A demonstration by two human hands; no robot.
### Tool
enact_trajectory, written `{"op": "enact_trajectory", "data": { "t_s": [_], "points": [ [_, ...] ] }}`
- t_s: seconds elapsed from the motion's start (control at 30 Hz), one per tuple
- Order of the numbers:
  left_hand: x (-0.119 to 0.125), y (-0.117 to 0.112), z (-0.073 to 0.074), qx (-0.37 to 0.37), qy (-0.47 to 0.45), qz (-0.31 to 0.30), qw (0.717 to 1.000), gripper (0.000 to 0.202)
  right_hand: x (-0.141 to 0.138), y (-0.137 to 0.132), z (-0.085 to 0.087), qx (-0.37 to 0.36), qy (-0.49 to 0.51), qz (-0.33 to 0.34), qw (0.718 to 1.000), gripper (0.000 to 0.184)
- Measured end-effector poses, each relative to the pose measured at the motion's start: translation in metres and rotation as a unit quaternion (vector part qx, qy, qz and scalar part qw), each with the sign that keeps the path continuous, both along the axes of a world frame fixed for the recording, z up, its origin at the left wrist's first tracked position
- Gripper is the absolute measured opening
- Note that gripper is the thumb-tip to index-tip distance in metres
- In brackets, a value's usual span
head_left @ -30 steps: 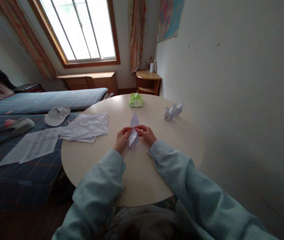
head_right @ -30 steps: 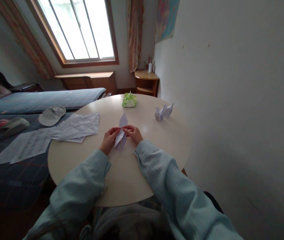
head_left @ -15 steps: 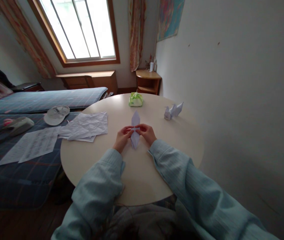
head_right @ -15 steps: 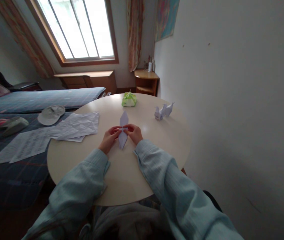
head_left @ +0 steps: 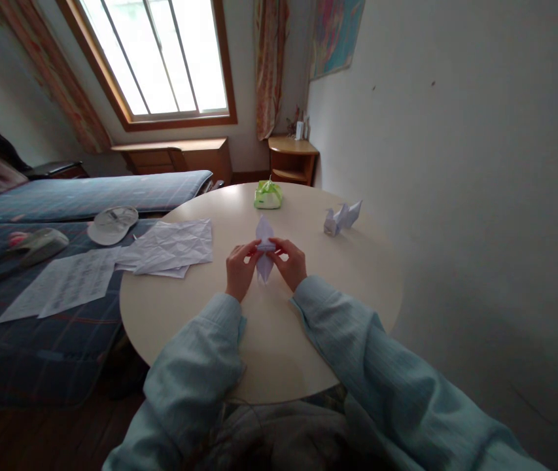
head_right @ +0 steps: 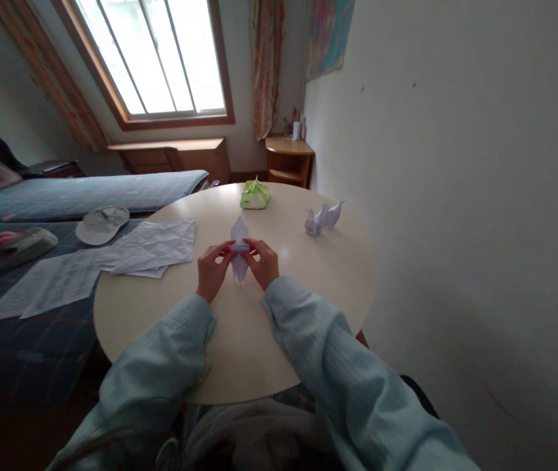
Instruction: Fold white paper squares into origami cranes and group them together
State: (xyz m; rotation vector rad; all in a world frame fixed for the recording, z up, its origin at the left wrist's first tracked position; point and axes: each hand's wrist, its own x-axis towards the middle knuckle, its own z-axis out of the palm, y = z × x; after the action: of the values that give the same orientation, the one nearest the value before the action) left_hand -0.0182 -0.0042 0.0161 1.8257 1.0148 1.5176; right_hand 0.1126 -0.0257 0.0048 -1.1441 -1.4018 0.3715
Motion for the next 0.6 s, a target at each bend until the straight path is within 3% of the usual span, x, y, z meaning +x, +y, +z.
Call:
{"op": "enact_trajectory", "data": {
  "t_s": [0.17, 0.6],
  "points": [
    [-0.0009, -0.002, 0.0004, 0.048, 0.036, 0.026, 0.998, 0.016, 0.0016, -0.0007, 0.0, 0.027, -0.046, -0.024, 0.998, 0.02],
    [-0.0006, -0.0033, 0.0005, 0.083, 0.08, 0.043, 0.992, 0.011, 0.002, 0.0002, 0.0004, 0.031, -0.08, -0.017, 0.996, 0.016]
  ]
}}
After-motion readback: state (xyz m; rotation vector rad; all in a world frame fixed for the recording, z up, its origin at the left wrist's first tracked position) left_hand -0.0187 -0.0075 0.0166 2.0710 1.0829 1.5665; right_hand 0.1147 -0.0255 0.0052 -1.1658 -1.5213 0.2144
